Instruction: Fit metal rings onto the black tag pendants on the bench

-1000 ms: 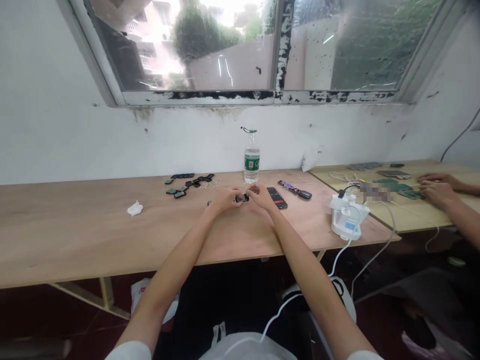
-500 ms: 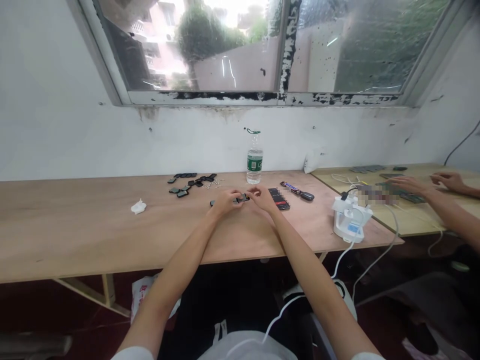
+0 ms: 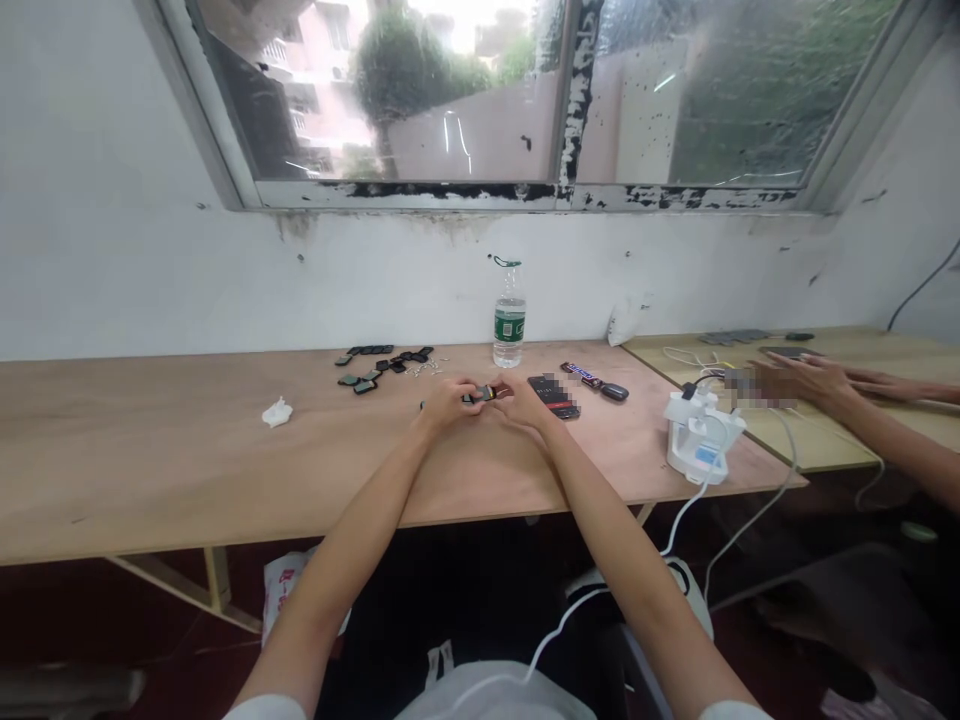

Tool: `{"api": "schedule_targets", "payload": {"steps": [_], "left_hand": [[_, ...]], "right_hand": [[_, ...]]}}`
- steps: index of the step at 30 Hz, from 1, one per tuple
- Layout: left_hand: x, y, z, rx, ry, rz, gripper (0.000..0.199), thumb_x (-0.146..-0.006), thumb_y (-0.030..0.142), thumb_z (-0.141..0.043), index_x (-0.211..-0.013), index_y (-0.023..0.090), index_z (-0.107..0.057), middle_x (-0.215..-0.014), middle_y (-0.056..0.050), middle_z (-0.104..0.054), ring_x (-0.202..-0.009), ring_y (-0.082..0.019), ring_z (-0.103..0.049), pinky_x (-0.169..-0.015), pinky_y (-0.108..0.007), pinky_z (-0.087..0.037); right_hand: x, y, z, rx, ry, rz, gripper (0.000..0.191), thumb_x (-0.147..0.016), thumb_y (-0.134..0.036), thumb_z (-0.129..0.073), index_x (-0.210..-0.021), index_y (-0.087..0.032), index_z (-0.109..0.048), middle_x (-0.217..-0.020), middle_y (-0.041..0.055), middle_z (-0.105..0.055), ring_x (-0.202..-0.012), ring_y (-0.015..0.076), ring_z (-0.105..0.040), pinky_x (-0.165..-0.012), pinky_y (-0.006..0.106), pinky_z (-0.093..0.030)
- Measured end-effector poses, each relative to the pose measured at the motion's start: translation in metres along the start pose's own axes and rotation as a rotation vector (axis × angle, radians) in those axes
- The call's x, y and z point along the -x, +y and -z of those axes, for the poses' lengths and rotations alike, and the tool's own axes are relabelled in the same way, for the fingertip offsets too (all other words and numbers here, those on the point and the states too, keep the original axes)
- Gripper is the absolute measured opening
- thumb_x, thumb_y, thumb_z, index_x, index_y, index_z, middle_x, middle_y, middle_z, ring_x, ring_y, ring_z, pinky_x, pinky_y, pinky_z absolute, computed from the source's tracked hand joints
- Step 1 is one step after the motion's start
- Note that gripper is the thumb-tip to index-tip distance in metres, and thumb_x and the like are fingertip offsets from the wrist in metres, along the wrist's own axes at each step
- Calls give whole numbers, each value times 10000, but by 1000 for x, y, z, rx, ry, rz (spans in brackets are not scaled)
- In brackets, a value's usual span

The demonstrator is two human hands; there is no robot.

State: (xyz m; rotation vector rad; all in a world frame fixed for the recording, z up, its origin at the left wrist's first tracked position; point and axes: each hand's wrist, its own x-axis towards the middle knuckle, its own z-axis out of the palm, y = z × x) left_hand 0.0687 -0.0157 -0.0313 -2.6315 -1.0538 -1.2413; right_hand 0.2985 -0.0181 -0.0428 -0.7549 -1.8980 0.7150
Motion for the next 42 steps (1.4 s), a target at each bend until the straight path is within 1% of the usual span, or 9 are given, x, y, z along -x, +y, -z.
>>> {"api": "schedule_targets", "payload": {"steps": [3,7,11,14,17,19,22,30,42], "left_hand": [[1,0,2,27,12,16,16,-813,219,-837,-821,225,-824,-1016,-64,-843,-899,-215,-791,-860,-313,-635],[4,-3,3,83,-6,54,54,-810,258,-859,-840,217,-840,-971,-62,-848,-843,-204,-788,-818,-300,-634],[5,-9,7,162,-71,114,195,-838,403,-877,-919,226,-863,-942,-53,-853,-807,-203,-777,-759,-290,-631],[7,-21,15,156,-1,239,365,-930,520,-784,-1109,208,-850,-1071,-93,-854,-922,-236,-790,-820,-323,-645],[15,-39,22,84,69,355,494,-1025,564,-630,-1289,176,-787,-1330,-157,-794,-1209,-298,-750,-1044,-423,-611],[22,-49,23,44,15,418,563,-1038,609,-587,-1361,179,-753,-1461,-168,-733,-1377,-333,-670,-1175,-482,-535],[29,-55,17,48,-186,455,634,-1058,653,-510,-1464,204,-698,-1588,-143,-654,-1505,-332,-573,-1278,-490,-439],[23,-34,-1,-65,-485,447,839,-1005,802,-480,-1643,263,-568,-1773,-115,-442,-1654,-382,-374,-1371,-549,-261],[22,-24,-2,-54,-526,369,838,-990,809,-521,-1635,278,-589,-1766,-120,-452,-1638,-398,-398,-1362,-551,-290]], "right_hand": [[-2,2,-1,9,18,-10,209,-845,-303,-802,-1027,-205,-771,-1099,91,-820,-1004,257,-779,-980,449,-650],[-2,3,-1,13,37,-16,336,-822,-245,-818,-1156,-209,-803,-1211,105,-809,-1063,248,-774,-977,419,-647],[1,7,-1,53,-62,-53,281,-826,-249,-831,-1104,-206,-819,-1051,67,-823,-912,213,-758,-870,359,-641],[3,9,-2,93,-166,-69,231,-788,-286,-879,-993,-199,-820,-927,38,-802,-770,184,-708,-749,312,-608],[4,8,-7,120,-246,-70,229,-763,-303,-914,-949,-211,-817,-912,29,-790,-747,173,-683,-721,295,-584],[5,6,-11,143,-269,-60,216,-770,-297,-915,-949,-227,-815,-949,24,-788,-758,168,-675,-736,296,-580],[3,8,-15,165,-252,-44,197,-807,-299,-891,-971,-233,-803,-996,22,-782,-776,165,-667,-748,294,-567],[-5,32,-8,285,35,-32,97,-938,-164,-682,-972,-180,-772,-1001,71,-771,-876,193,-678,-856,320,-546],[-6,34,-4,332,18,-96,126,-941,-127,-667,-974,-171,-781,-1011,86,-781,-904,206,-689,-896,331,-566]]}}
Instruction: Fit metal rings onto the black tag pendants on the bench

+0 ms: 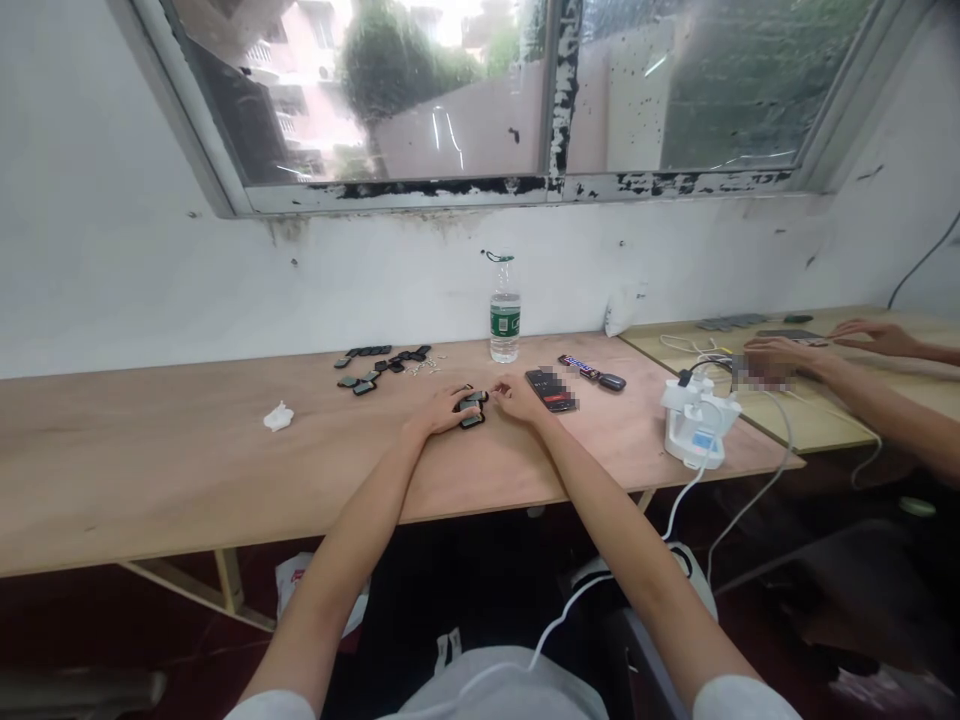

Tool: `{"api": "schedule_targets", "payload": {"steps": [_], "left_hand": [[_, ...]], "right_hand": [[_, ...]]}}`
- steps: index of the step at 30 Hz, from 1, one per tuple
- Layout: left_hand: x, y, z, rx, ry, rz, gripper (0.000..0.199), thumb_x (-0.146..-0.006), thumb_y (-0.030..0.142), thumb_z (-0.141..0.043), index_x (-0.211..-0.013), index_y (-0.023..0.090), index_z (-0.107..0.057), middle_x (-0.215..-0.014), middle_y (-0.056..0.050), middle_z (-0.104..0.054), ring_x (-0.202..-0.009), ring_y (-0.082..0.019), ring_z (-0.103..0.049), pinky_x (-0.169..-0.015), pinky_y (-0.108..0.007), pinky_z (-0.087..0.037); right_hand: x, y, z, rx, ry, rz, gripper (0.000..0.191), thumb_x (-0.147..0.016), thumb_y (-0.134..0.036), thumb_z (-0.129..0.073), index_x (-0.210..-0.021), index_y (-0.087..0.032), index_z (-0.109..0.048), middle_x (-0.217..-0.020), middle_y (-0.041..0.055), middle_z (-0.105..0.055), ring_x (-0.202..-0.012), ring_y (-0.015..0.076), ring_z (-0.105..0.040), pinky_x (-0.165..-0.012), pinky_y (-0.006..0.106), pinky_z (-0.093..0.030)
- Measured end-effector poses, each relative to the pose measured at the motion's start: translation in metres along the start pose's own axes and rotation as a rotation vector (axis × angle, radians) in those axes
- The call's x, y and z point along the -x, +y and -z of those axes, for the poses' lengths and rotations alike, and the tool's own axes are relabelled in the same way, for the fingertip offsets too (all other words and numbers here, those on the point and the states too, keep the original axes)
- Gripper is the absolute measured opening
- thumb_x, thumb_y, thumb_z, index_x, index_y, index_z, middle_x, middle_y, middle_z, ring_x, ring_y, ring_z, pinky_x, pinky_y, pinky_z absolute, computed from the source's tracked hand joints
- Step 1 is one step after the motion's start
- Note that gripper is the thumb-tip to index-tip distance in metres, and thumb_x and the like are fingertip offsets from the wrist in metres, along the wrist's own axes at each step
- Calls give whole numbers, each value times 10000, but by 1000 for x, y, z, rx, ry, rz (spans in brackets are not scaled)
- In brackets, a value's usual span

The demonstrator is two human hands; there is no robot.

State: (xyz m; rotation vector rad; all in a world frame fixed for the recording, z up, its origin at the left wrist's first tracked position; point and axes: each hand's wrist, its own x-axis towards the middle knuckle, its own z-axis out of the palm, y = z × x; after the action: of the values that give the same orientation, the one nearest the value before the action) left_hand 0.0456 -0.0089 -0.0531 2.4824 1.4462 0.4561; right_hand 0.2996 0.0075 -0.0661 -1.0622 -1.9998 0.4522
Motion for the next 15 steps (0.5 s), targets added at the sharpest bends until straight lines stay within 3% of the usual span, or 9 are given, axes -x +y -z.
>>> {"api": "schedule_targets", "payload": {"steps": [5,9,15], "left_hand": [[-2,3,-2,71,0,-67,826,-956,822,-588,-1576,279,-650,-1729,-111,-507,-1605,-397,-450,-1346,-525,-348],[-1,5,1,116,-2,-85,821,-911,819,-656,-1516,266,-699,-1681,-116,-565,-1554,-404,-517,-1324,-526,-392],[5,10,7,196,2,-50,874,-867,789,-711,-1553,249,-662,-1689,-125,-558,-1557,-407,-515,-1319,-536,-406]], "right_hand": [[1,1,0,21,-20,-43,155,-927,-114,-685,-1027,-164,-793,-1080,105,-796,-938,216,-715,-924,347,-593],[3,1,-2,13,-70,-99,301,-888,-55,-700,-1144,-175,-802,-1182,115,-807,-1006,227,-749,-939,335,-611],[6,-6,0,31,-171,-9,332,-854,-17,-714,-1089,-214,-842,-1151,72,-836,-1032,233,-754,-980,340,-604]]}}
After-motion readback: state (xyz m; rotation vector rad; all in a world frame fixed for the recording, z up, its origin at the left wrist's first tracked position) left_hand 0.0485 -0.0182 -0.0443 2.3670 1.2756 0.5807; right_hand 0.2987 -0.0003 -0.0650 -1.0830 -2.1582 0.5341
